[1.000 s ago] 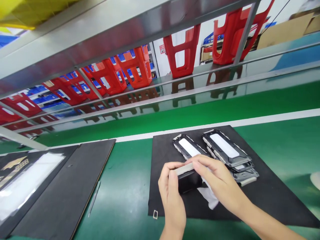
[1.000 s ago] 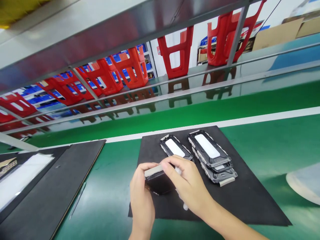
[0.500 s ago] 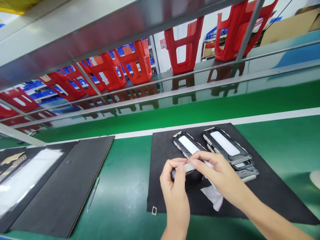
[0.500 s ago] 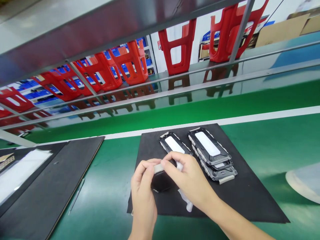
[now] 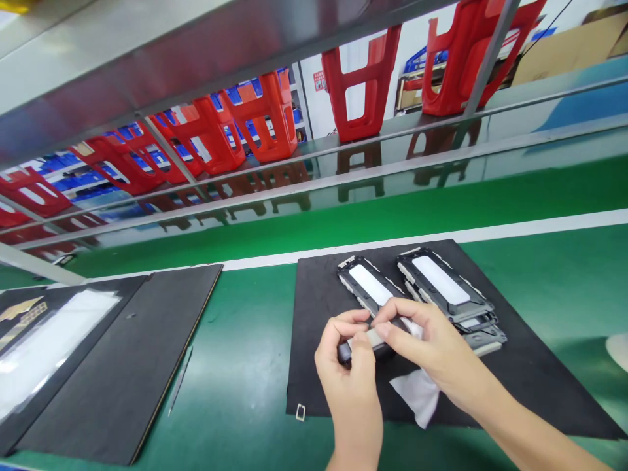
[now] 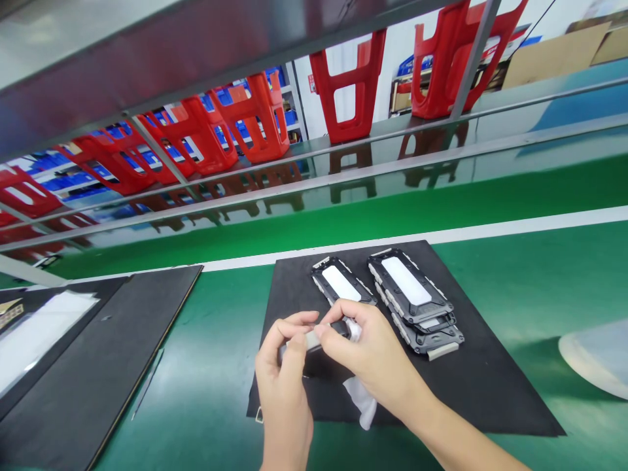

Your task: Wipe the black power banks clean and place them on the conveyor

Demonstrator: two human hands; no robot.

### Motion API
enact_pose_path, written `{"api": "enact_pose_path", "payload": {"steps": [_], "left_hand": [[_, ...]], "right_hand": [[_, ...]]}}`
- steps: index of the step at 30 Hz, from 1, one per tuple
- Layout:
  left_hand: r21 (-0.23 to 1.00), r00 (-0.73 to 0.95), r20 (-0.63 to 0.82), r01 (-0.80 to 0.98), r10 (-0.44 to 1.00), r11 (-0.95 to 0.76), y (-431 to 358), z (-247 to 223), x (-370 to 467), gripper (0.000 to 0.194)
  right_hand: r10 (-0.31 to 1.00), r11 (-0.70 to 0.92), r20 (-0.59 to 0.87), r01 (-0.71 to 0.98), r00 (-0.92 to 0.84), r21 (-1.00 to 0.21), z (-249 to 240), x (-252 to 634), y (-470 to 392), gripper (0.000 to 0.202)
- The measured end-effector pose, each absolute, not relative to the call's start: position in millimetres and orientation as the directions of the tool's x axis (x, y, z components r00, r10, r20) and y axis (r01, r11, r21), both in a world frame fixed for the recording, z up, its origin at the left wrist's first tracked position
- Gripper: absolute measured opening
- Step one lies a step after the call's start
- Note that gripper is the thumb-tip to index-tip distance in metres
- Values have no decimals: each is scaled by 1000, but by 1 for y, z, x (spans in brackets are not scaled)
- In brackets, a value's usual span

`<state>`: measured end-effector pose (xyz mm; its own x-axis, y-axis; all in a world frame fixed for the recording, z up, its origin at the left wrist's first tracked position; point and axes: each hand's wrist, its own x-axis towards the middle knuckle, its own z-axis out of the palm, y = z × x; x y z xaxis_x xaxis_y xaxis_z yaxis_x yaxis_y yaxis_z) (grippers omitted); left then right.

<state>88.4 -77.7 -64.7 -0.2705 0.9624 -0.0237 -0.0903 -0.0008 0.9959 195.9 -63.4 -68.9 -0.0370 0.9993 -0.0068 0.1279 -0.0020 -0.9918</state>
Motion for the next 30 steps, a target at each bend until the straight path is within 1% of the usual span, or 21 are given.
{"api": "enact_pose_path", "payload": {"steps": [4, 7, 12, 16, 18, 23, 27, 30], "left_hand": [[998, -267, 5, -60, 964, -21, -79, -68, 88, 15], [998, -239, 44, -22, 970, -51, -78, -72, 85, 13], [995, -224, 86, -23, 971, -93, -79, -77, 82, 16], [993, -213, 108, -12, 971, -113, -82, -78, 81, 17], [994, -214, 96, -34, 972, -105, -83, -77, 81, 18], [993, -216, 3, -115, 976, -28, -85, -75, 80, 18], [989, -189, 25, -136, 982, -51, -86, -76, 80, 18], [989, -195, 43, -133, 980, -70, -87, -78, 80, 19]], "right_hand": [[998, -27, -33, 94, -62, -995, -70, 197, -66, 15], [998, -42, -46, 84, -45, -996, -70, 197, -68, 12], [995, -41, -48, 85, -83, -996, -69, 198, -71, 12], [997, -31, -37, 95, -70, -995, -68, 197, -72, 14], [997, -26, -33, 100, -68, -995, -68, 196, -72, 14], [997, 10, 2, 101, -80, -995, -70, 196, -71, 15], [994, 13, -1, 128, -111, -992, -68, 199, -71, 18], [992, 15, -8, 186, -122, -982, -63, 197, -72, 19]]}}
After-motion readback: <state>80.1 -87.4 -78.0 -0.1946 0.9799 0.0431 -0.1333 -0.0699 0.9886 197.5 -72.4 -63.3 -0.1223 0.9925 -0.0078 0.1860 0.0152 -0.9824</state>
